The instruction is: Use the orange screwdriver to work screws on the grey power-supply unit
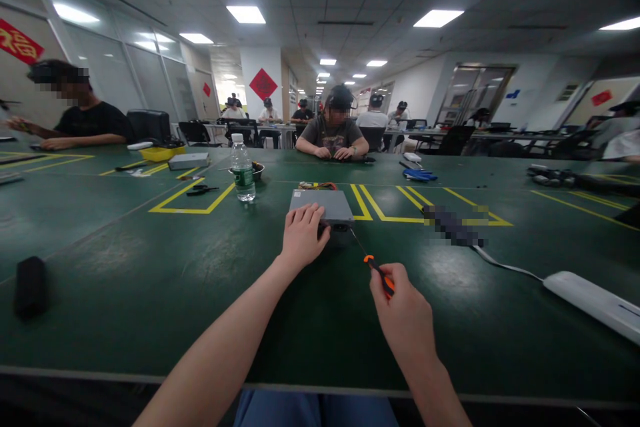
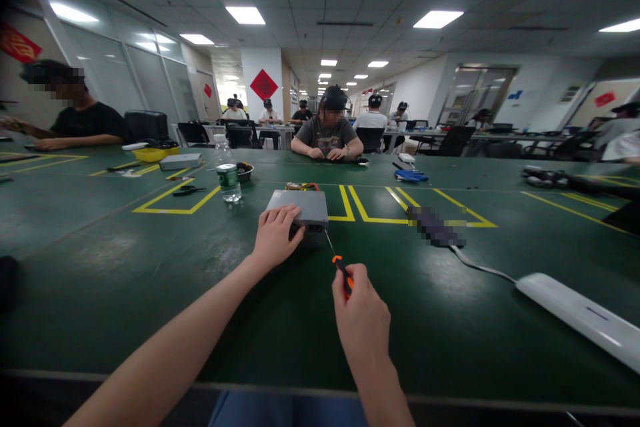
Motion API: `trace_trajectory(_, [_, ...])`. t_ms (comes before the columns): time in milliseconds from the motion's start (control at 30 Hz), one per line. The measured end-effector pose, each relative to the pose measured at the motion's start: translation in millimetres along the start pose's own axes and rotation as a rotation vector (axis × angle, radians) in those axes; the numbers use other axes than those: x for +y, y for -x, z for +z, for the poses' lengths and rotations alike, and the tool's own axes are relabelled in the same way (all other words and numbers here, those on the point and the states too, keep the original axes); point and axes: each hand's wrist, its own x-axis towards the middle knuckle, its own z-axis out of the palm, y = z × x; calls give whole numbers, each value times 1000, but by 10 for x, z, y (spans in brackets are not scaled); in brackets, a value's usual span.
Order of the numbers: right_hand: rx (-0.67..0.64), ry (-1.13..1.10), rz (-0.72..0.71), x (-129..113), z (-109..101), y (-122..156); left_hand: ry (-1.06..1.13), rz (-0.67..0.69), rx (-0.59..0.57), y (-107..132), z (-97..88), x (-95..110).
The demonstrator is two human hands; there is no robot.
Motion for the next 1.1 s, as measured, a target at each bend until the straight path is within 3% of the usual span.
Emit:
trace_trajectory(233, [40,-207,1,-32,-85,7,42,33,41,43,-92,-12])
trace_trajectory(333, [32,-247,-12,-54,-96,15,163,-32,46,96,-202,77])
trace_trajectory(400, [30,-265,-6,-62,-91,18,358,-78,-83,143,-247,201])
trace_trajectory(467, [28,-287,2,-66,-74,21,681,-126,-342,195,-258,362])
trace_trajectory(533, [17,-312,0,-69,-51,30,1105,-278,-591,241,-258,524])
trace_trajectory(567, [2,-323,-8,-74,-40,37,1285,-377,-645,261,-263,592])
trace_trajectory(633, [-39,-337,-37,-91,-36,52,1514,-520,-647,290,-288,684])
trace_trajectory(733, [-138,-345,-108,-123,-98,11,1601,-594,-650,307,-343,710])
trace_trajectory(833, [-313,-332,-218,-111,-185,-247,1548,-651,-496,289,-382,671])
trace_trajectory(900, [-344,-410,-165,-64,-160,-568,1569,-737,-459,265,-404,661])
trace_trajectory(1000, [-270,-638,74,26,107,-1131,1652,-813,-546,242,-435,705])
trace_trajectory(1100, [-284,-716,193,88,539,-1539,1636,-964,-532,265,-453,762])
